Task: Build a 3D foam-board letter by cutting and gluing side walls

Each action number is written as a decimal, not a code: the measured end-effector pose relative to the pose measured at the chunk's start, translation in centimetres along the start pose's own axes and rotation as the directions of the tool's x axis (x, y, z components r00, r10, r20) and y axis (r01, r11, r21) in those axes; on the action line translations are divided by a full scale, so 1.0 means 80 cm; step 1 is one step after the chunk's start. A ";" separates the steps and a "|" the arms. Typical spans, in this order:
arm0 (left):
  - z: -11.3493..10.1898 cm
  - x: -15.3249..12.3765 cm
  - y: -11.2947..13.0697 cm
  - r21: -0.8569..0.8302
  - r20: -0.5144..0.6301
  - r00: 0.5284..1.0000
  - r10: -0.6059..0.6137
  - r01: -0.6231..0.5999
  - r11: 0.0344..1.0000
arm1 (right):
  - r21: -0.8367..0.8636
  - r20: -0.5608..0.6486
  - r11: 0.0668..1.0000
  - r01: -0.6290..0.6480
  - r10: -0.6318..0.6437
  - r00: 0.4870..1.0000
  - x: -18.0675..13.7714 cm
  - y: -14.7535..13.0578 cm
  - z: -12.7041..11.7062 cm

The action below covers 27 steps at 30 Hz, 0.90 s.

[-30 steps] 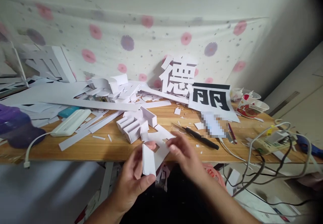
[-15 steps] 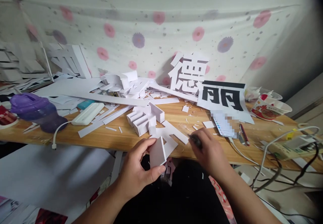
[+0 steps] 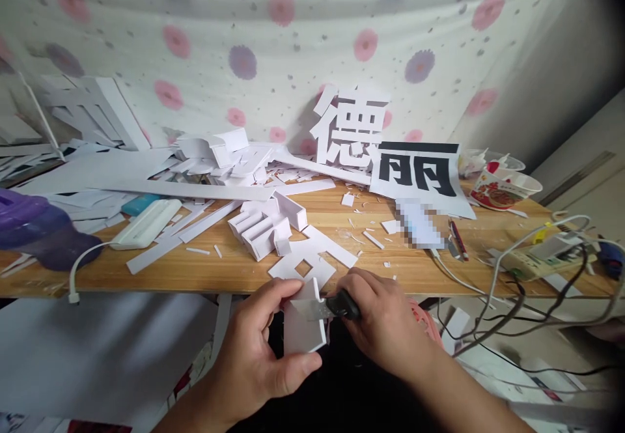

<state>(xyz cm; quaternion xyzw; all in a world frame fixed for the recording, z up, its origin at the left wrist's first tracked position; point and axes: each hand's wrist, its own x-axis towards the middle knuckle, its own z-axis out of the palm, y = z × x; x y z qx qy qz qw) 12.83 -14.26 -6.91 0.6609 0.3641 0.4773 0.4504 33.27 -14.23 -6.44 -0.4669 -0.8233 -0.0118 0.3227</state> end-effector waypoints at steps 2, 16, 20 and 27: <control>0.001 -0.001 0.000 -0.014 0.014 1.000 -0.007 0.008 1.000 | -0.002 -0.017 1.000 -0.003 0.003 1.000 0.000 0.001 0.003; 0.032 0.021 0.009 0.120 0.086 0.982 0.170 -0.180 0.976 | -0.252 -0.054 0.855 -0.454 0.456 0.888 -0.009 0.059 0.007; 0.029 0.030 0.010 0.345 0.070 0.966 0.248 -0.256 0.903 | -0.342 -0.038 0.728 -0.594 0.620 0.783 -0.004 0.089 -0.006; 0.020 0.029 0.016 0.328 0.086 0.987 0.136 -0.157 0.931 | 0.086 -0.055 0.975 -0.206 0.211 0.976 0.000 0.032 -0.021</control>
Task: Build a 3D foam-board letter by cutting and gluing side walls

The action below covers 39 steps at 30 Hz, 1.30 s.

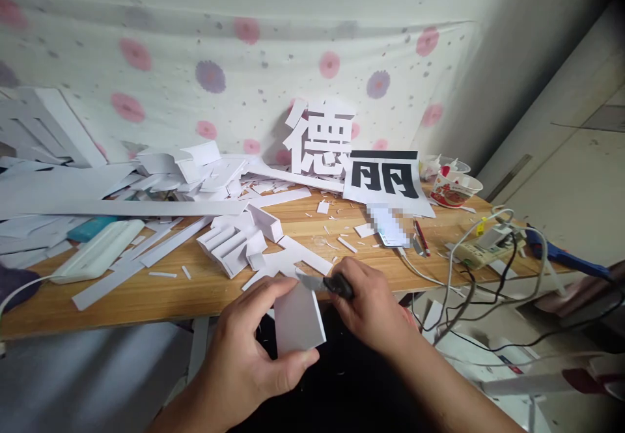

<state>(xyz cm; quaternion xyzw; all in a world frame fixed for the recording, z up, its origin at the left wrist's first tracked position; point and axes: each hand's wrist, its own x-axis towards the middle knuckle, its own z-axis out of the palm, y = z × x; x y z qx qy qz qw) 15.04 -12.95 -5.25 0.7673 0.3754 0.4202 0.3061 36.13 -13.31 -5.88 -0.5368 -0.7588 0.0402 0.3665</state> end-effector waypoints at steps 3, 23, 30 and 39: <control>0.000 -0.004 0.000 -0.107 0.033 0.998 -0.055 0.058 0.993 | 0.047 -0.001 0.996 0.076 -0.076 0.997 -0.006 -0.020 0.000; -0.037 -0.009 -0.032 0.491 -0.177 0.976 0.127 -0.025 0.871 | -0.390 0.095 0.849 -0.357 0.423 0.901 0.093 0.099 0.052; -0.022 -0.044 -0.061 0.532 -0.141 0.985 0.099 -0.009 0.847 | 0.440 0.270 0.873 -0.210 0.095 0.958 0.035 -0.001 0.065; -0.029 -0.058 -0.081 0.157 -0.167 0.968 -0.187 0.213 0.964 | 0.654 0.394 0.717 -0.243 -0.049 0.918 0.024 -0.022 0.101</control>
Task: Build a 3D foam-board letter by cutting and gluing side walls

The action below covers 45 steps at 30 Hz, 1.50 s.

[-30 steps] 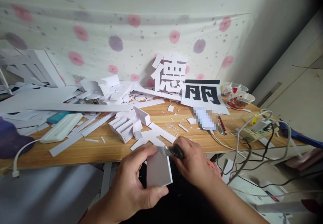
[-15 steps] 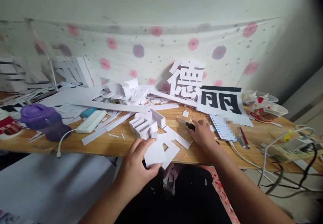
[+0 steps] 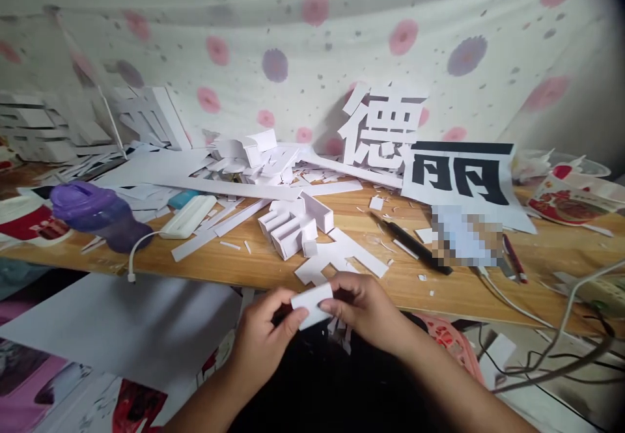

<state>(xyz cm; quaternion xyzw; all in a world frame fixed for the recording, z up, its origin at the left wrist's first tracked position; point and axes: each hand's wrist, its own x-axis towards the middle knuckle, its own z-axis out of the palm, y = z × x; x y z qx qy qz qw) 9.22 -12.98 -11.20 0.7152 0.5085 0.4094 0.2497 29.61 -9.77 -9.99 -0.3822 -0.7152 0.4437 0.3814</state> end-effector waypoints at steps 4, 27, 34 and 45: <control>-0.014 0.028 -0.016 0.113 -0.222 0.974 -0.046 0.073 0.991 | -0.236 -0.253 0.969 0.070 -0.131 0.959 0.016 0.024 -0.012; 0.010 0.062 -0.035 0.440 -0.197 0.952 0.234 -0.128 0.889 | -0.488 -0.208 0.868 0.088 -0.214 0.955 0.012 0.048 -0.016; 0.011 0.064 -0.034 0.498 -0.167 0.946 0.278 -0.163 0.852 | -0.486 -0.198 0.870 0.082 -0.201 0.960 0.013 0.048 -0.015; 0.013 0.066 -0.027 0.568 -0.152 0.934 0.324 -0.186 0.802 | -0.513 -0.189 0.857 0.053 -0.173 0.966 0.014 0.044 -0.015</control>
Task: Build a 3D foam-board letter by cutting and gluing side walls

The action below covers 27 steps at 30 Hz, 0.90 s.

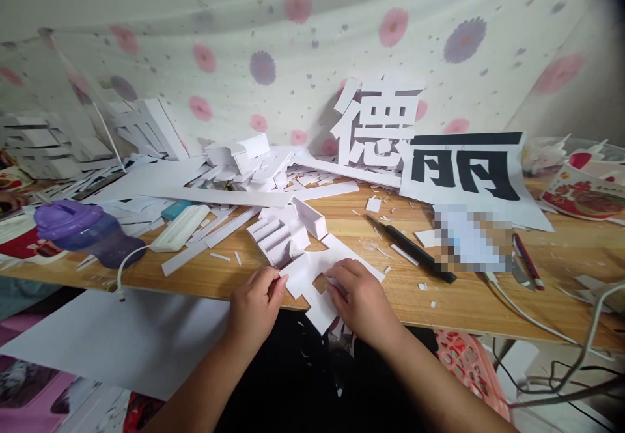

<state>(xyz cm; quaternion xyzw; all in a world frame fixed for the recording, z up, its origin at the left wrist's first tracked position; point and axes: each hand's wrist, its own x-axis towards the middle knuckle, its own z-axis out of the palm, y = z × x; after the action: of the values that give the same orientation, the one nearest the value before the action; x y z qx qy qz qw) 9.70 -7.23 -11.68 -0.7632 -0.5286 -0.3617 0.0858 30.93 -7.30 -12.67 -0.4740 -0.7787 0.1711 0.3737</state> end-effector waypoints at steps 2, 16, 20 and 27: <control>0.001 0.000 0.001 0.005 -0.003 1.000 0.003 -0.003 1.000 | -0.009 0.002 1.000 0.007 -0.007 1.000 0.000 0.000 0.000; 0.003 -0.010 0.001 -0.043 0.023 0.998 0.057 -0.056 0.997 | -0.023 -0.059 0.983 0.184 -0.185 0.981 0.023 -0.017 -0.005; 0.003 -0.017 0.001 -0.070 0.029 0.997 0.073 -0.071 0.995 | -0.109 -0.031 0.949 0.297 -0.302 0.953 0.038 -0.016 0.003; 0.006 -0.026 -0.012 -0.203 0.040 0.996 0.085 -0.075 0.976 | -0.152 -0.076 0.928 0.341 -0.355 0.932 0.025 -0.002 0.013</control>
<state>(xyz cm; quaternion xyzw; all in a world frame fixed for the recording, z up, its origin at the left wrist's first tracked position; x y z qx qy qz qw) 8.73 -8.10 -13.59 -0.7971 -0.4601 -0.3910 0.0099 29.51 -5.58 -12.43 -0.3610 -0.8400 0.0239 0.4043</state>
